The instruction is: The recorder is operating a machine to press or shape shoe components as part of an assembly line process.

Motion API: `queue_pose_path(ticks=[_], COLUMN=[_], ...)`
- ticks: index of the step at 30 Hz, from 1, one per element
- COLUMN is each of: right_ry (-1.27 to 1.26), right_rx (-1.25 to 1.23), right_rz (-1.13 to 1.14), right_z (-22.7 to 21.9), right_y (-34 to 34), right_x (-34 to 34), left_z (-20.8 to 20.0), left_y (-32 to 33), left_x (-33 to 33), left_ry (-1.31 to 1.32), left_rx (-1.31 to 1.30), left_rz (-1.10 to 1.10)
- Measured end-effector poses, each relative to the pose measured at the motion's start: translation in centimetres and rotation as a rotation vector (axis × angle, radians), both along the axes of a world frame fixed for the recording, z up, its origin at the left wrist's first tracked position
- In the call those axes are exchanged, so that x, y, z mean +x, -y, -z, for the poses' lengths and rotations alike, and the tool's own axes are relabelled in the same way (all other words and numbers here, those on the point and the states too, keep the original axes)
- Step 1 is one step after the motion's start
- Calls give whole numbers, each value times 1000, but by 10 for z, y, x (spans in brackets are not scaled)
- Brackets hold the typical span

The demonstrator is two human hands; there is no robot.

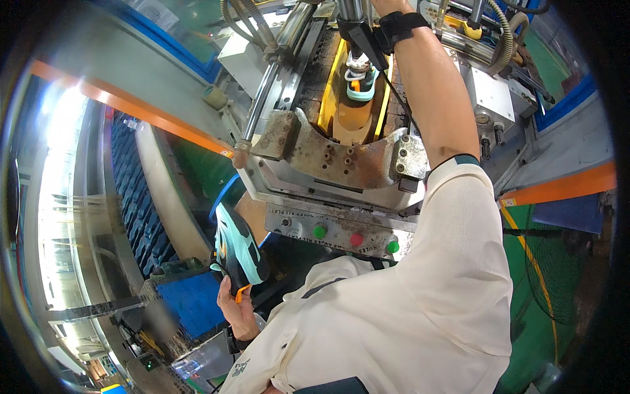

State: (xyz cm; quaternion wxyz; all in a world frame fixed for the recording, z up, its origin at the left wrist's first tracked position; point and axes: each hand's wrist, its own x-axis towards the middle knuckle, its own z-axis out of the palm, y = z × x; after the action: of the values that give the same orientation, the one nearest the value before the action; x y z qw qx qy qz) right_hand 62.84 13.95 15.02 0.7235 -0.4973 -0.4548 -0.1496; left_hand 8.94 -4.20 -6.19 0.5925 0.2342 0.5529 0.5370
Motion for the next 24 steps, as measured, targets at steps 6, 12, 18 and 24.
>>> queue_pose_path(ticks=[6, 12, 18, 24], right_ry=[-48, -28, -72, 63], right_rx=[2, -180, -312, -406], right_rz=[101, 45, -430, -755], right_z=[1, 32, 70, 72], right_y=[3, -22, -33, 36], right_x=[-2, -21, -253, -402], left_z=[10, 6, -7, 49], left_y=[25, 77, 141, 221], left_x=[-11, -28, -61, -136], left_ry=[32, -7, -28, 156], left_rx=[42, 2, -23, 63], left_rz=[-18, -125, -376, -722])
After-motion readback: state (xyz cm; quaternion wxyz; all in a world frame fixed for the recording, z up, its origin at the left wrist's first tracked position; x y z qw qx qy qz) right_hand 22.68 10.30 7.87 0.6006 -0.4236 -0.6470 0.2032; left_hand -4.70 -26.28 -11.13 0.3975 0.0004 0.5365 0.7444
